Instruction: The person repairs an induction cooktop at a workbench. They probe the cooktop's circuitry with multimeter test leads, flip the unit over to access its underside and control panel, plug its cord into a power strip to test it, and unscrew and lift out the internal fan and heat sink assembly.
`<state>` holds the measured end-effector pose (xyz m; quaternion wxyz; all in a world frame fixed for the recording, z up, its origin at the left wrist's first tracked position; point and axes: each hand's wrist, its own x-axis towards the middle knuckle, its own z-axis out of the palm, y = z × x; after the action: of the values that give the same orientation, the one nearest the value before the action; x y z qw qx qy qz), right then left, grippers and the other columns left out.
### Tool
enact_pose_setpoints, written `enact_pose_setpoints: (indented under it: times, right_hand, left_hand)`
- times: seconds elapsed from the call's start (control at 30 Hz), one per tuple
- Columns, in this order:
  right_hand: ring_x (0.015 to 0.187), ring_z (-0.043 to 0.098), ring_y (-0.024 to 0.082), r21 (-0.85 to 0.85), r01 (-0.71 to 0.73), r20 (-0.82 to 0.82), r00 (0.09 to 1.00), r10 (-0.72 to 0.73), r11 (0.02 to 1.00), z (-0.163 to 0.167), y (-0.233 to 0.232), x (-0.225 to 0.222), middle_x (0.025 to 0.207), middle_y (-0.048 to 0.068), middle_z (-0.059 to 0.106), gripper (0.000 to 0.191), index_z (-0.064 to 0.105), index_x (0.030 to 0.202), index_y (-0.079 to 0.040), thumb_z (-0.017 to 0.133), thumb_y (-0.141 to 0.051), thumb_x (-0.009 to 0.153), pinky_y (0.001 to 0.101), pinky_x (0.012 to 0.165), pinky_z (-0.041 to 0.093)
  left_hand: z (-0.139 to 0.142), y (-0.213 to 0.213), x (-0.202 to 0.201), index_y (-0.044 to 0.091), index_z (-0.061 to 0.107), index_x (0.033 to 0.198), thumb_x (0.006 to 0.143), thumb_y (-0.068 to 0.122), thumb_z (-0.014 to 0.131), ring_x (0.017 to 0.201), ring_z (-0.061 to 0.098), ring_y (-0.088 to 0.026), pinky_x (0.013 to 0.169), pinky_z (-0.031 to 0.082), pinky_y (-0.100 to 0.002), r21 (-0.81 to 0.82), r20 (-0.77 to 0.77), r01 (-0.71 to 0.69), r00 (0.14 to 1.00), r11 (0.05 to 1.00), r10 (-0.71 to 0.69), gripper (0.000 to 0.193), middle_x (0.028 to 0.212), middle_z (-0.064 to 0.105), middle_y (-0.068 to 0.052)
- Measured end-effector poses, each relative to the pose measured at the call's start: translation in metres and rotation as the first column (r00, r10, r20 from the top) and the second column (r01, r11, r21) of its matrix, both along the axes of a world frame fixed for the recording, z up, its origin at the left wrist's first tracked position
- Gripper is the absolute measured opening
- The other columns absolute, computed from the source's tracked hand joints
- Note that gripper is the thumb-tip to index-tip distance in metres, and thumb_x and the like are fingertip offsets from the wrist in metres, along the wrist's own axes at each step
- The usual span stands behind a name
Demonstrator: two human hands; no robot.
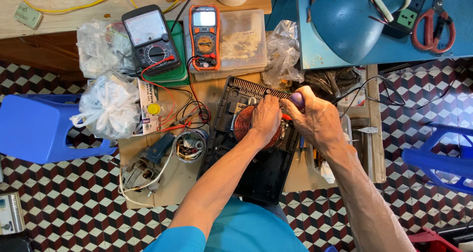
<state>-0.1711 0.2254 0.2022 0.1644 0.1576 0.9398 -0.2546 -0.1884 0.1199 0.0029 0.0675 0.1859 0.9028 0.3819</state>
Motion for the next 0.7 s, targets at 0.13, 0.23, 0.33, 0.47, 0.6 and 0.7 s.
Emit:
enact_pose_setpoints:
  times: [0.13, 0.23, 0.33, 0.47, 0.6, 0.7]
  right_hand:
    - [0.091, 0.070, 0.033, -0.124, -0.339, -0.265, 0.917, 0.298, 0.932, 0.000, 0.017, 0.009, 0.107, 0.016, 0.067, 0.026, 0.065, 0.113, -0.006, 0.067, -0.009, 0.087, 0.0395, 0.079, 0.057]
    - [0.095, 0.071, 0.029, -0.127, -0.330, -0.378, 0.888, 0.262, 0.935, 0.004, 0.037, 0.035, 0.112, 0.013, 0.067, 0.025, 0.065, 0.109, -0.006, 0.064, -0.001, 0.084, 0.0376, 0.082, 0.058]
    - [0.104, 0.069, 0.026, -0.194, -0.105, -0.497, 0.868, -0.006, 0.975, 0.009, 0.062, 0.082, 0.118, 0.013, 0.067, 0.024, 0.063, 0.111, -0.003, 0.065, 0.005, 0.088, 0.0371, 0.089, 0.057]
    - [0.111, 0.069, 0.026, -0.779, 0.292, -0.314, 0.586, -0.747, 0.556, -0.027, 0.072, 0.158, 0.128, 0.016, 0.066, 0.023, 0.058, 0.113, -0.003, 0.062, 0.008, 0.093, 0.0366, 0.099, 0.056]
    - [0.104, 0.069, 0.029, -0.952, 0.285, -0.039, 0.246, -0.968, 0.111, -0.105, 0.086, 0.216, 0.118, 0.017, 0.066, 0.024, 0.057, 0.116, -0.003, 0.061, 0.009, 0.096, 0.0370, 0.099, 0.056]
    - [0.102, 0.069, 0.028, -0.979, 0.150, 0.151, 0.073, -0.986, -0.139, -0.160, 0.100, 0.236, 0.111, 0.016, 0.066, 0.026, 0.055, 0.115, -0.003, 0.060, 0.010, 0.093, 0.0366, 0.098, 0.058]
  left_hand:
    - [-0.008, 0.006, -0.001, -0.002, 0.059, 0.102, 0.085, 0.012, 0.070, 0.104, 0.061, -0.038, 0.084, 0.054, -0.050, -0.086, 0.058, 0.003, 0.998, 0.996, 0.002, 0.025, 0.109, 0.060, -0.021]
    - [-0.013, 0.010, -0.004, -0.003, 0.062, 0.101, 0.089, 0.011, 0.069, 0.104, 0.064, -0.038, 0.085, 0.055, -0.049, -0.138, 0.087, 0.000, 0.996, 0.990, 0.012, 0.020, 0.112, 0.062, -0.022]
    - [-0.013, 0.010, -0.005, -0.003, 0.066, 0.096, 0.086, 0.011, 0.071, 0.099, 0.066, -0.039, 0.081, 0.056, -0.050, -0.106, 0.073, -0.023, 0.997, 0.994, 0.031, 0.018, 0.108, 0.065, -0.022]
    - [-0.011, 0.005, -0.009, 0.001, 0.073, 0.081, 0.085, 0.017, 0.076, 0.087, 0.069, -0.036, 0.075, 0.057, -0.049, -0.061, 0.158, -0.032, 0.987, 0.998, 0.042, 0.016, 0.101, 0.070, -0.018]
    - [-0.013, 0.005, -0.015, 0.005, 0.073, 0.077, 0.081, 0.020, 0.079, 0.077, 0.069, -0.028, 0.069, 0.058, -0.045, -0.057, 0.296, -0.084, 0.950, 0.995, 0.097, 0.017, 0.095, 0.071, -0.013]
    - [-0.014, 0.004, -0.015, 0.004, 0.070, 0.078, 0.085, 0.022, 0.080, 0.078, 0.069, -0.027, 0.070, 0.058, -0.043, -0.105, 0.253, -0.009, 0.967, 0.994, 0.035, 0.022, 0.094, 0.070, -0.014]
